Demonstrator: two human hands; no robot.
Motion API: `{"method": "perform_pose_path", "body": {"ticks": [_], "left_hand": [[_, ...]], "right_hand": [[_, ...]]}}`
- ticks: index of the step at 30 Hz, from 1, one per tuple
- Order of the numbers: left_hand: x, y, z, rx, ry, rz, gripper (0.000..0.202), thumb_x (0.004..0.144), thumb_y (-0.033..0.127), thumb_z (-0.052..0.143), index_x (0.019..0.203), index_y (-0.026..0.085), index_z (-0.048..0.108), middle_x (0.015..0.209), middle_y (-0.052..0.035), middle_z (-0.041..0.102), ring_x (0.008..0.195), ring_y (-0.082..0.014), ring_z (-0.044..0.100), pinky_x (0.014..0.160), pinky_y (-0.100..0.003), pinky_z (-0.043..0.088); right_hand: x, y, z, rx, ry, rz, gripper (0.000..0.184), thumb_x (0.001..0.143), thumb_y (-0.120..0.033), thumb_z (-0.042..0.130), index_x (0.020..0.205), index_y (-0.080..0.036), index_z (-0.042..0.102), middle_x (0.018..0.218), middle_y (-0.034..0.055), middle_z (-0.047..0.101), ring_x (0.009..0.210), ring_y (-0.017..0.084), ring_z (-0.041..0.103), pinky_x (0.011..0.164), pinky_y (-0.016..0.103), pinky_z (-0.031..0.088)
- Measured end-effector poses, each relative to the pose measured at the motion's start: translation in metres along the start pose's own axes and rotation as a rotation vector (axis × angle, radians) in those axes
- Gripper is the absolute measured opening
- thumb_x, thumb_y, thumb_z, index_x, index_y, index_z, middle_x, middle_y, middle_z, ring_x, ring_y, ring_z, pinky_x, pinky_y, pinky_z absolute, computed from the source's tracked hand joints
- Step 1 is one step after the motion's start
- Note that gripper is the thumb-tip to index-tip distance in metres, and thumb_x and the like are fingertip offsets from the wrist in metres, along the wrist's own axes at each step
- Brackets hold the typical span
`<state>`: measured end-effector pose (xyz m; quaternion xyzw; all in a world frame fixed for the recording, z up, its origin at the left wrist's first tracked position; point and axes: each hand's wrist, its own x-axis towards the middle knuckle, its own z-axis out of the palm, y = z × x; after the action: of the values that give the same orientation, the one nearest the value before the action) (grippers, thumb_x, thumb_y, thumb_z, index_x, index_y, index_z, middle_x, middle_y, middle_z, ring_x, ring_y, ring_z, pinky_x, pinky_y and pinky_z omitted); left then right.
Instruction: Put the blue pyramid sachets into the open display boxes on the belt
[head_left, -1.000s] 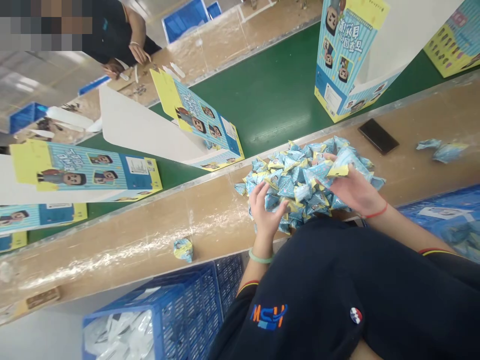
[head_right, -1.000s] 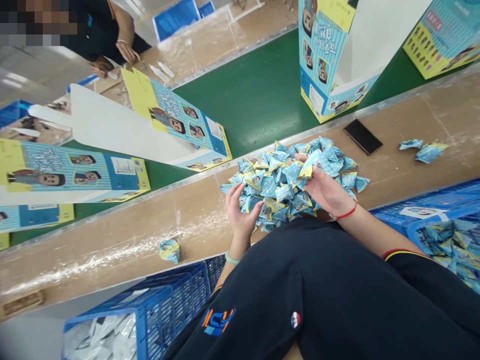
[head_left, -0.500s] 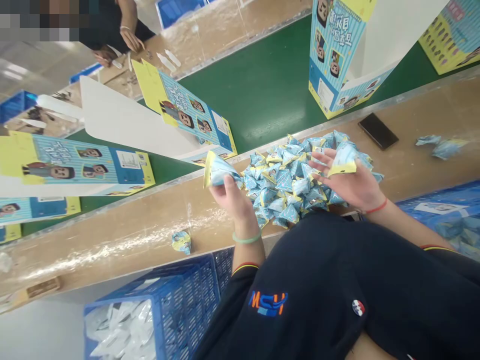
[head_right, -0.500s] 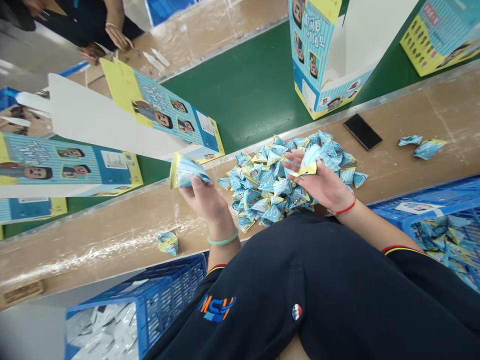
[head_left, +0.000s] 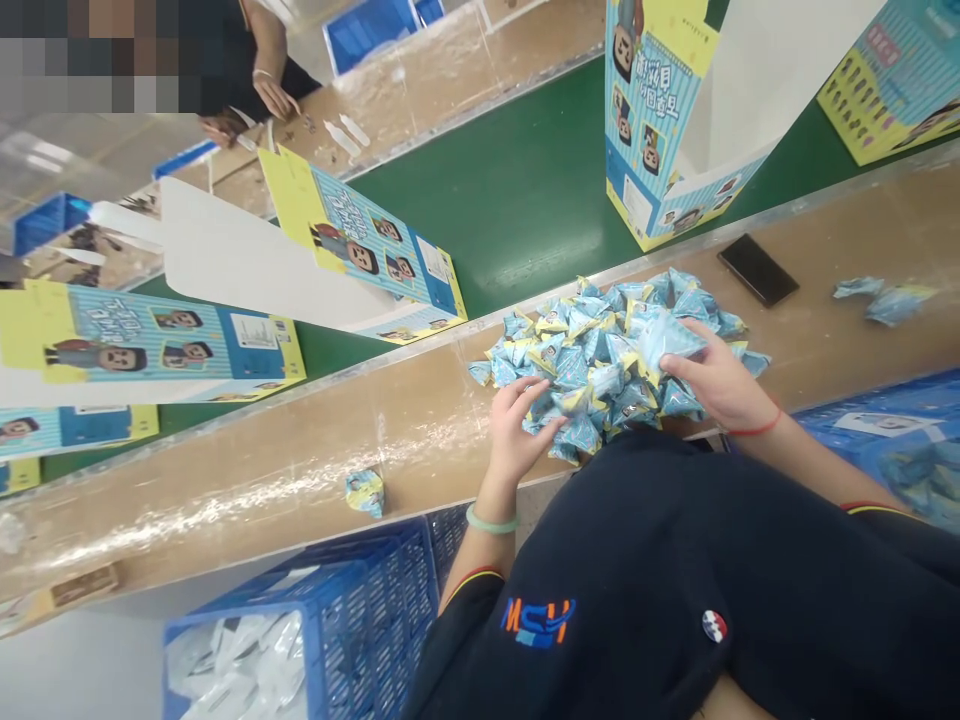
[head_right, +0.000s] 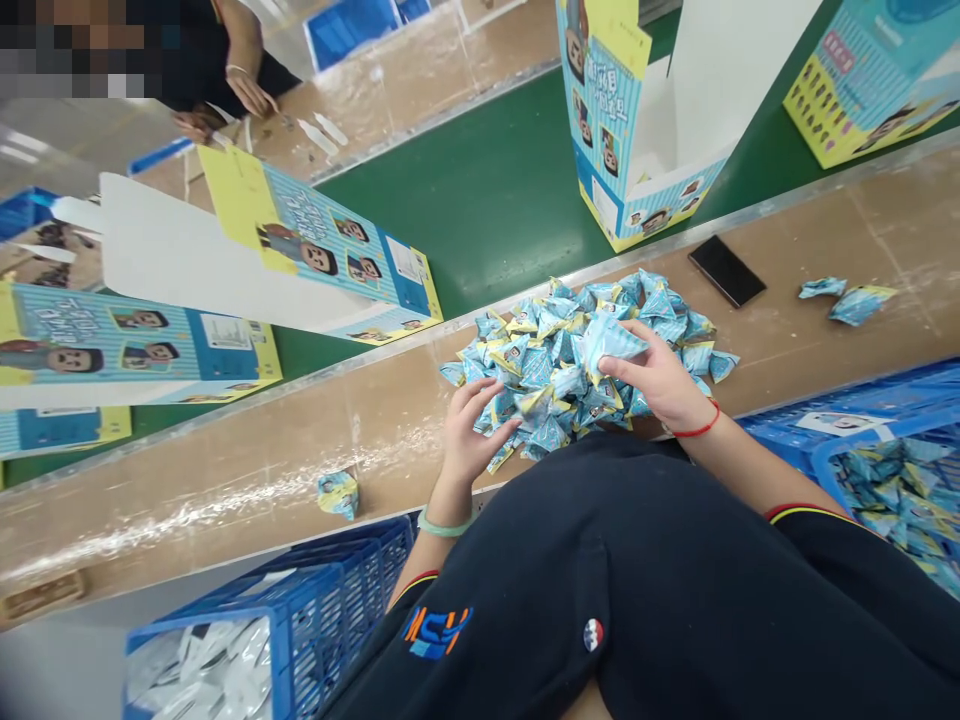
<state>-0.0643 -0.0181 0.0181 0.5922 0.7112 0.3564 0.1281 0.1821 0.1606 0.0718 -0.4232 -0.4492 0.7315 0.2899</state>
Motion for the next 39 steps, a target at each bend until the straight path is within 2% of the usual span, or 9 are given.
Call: {"method": "perform_pose_path", "body": {"ticks": [5,9,17,22,25,28,34,36,39], "left_hand": [[-0.009,-0.009,0.020,-0.038,0.090,-0.100,0.052,0.089,0.042,0.074,0.136,0.024,0.061,0.134,-0.0156,0.061,0.128,-0.0304,0.059,0.100,-0.045,0.054],[-0.009,-0.009,0.024,-0.068,0.113,-0.124,0.044,0.090,0.040,0.072,0.130,0.022,0.064,0.130,-0.0150,0.063,0.122,-0.0287,0.062,0.093,-0.041,0.057],[-0.012,-0.013,0.020,-0.064,0.186,-0.190,0.036,0.092,0.040,0.069,0.122,0.020,0.068,0.125,-0.0140,0.067,0.098,-0.0219,0.067,0.080,-0.036,0.056],[-0.023,-0.031,0.012,-0.078,0.229,-0.288,0.034,0.091,0.041,0.067,0.117,0.019,0.069,0.122,-0.0137,0.067,0.088,-0.0180,0.066,0.076,-0.033,0.055],[-0.025,-0.037,0.009,-0.106,0.274,-0.331,0.031,0.092,0.041,0.066,0.115,0.020,0.069,0.121,-0.0128,0.067,0.091,-0.0180,0.066,0.078,-0.033,0.055],[-0.027,-0.040,0.011,-0.148,0.299,-0.363,0.031,0.092,0.042,0.065,0.113,0.020,0.069,0.120,-0.0120,0.067,0.090,-0.0170,0.066,0.078,-0.032,0.055],[-0.028,-0.047,0.023,-0.222,0.322,-0.448,0.034,0.092,0.046,0.063,0.111,0.019,0.070,0.112,-0.0100,0.069,0.091,-0.0174,0.068,0.080,-0.031,0.056],[-0.028,-0.050,0.024,-0.249,0.315,-0.471,0.034,0.092,0.045,0.064,0.111,0.018,0.070,0.114,-0.0103,0.069,0.093,-0.0182,0.068,0.081,-0.031,0.056],[-0.029,-0.056,0.025,-0.247,0.316,-0.493,0.033,0.092,0.045,0.064,0.111,0.020,0.071,0.115,-0.0102,0.070,0.105,-0.0217,0.069,0.087,-0.033,0.056]], "right_hand": [[-0.011,-0.058,-0.024,-0.201,-0.053,-0.334,0.046,0.057,-0.058,0.094,0.093,-0.034,0.076,0.102,0.0053,0.073,0.104,0.034,0.069,0.101,0.057,0.054],[-0.010,-0.074,-0.045,-0.280,0.041,-0.394,0.045,0.060,-0.060,0.092,0.097,-0.039,0.077,0.103,0.0038,0.075,0.100,0.036,0.070,0.095,0.059,0.056],[0.048,-0.007,-0.078,-0.861,0.214,-0.412,0.043,0.071,-0.044,0.086,0.108,-0.024,0.076,0.112,0.0098,0.075,0.110,0.037,0.068,0.103,0.058,0.051],[0.075,0.036,-0.086,-1.100,0.202,-0.383,0.036,0.079,-0.044,0.072,0.106,-0.020,0.070,0.113,0.0158,0.072,0.112,0.038,0.064,0.102,0.054,0.048],[0.073,0.045,-0.083,-1.130,0.134,-0.413,0.031,0.076,-0.043,0.070,0.097,-0.020,0.066,0.107,0.0154,0.070,0.108,0.036,0.063,0.099,0.051,0.048],[0.061,0.046,-0.081,-1.070,0.087,-0.389,0.033,0.078,-0.038,0.062,0.107,-0.020,0.062,0.109,0.0122,0.070,0.104,0.031,0.065,0.090,0.042,0.050],[0.043,0.049,-0.061,-1.595,-0.080,0.012,0.074,0.085,-0.056,0.069,0.147,-0.019,0.054,0.098,0.0146,0.077,0.090,0.034,0.071,0.069,0.034,0.045],[0.045,0.053,-0.050,-1.738,-0.150,0.071,0.068,0.086,-0.055,0.070,0.144,-0.021,0.059,0.102,0.0168,0.078,0.091,0.033,0.072,0.066,0.032,0.042],[0.044,0.055,-0.044,-1.805,-0.183,0.030,0.038,0.093,-0.043,0.061,0.121,-0.021,0.073,0.106,0.0166,0.077,0.094,0.030,0.072,0.066,0.032,0.040]]}}
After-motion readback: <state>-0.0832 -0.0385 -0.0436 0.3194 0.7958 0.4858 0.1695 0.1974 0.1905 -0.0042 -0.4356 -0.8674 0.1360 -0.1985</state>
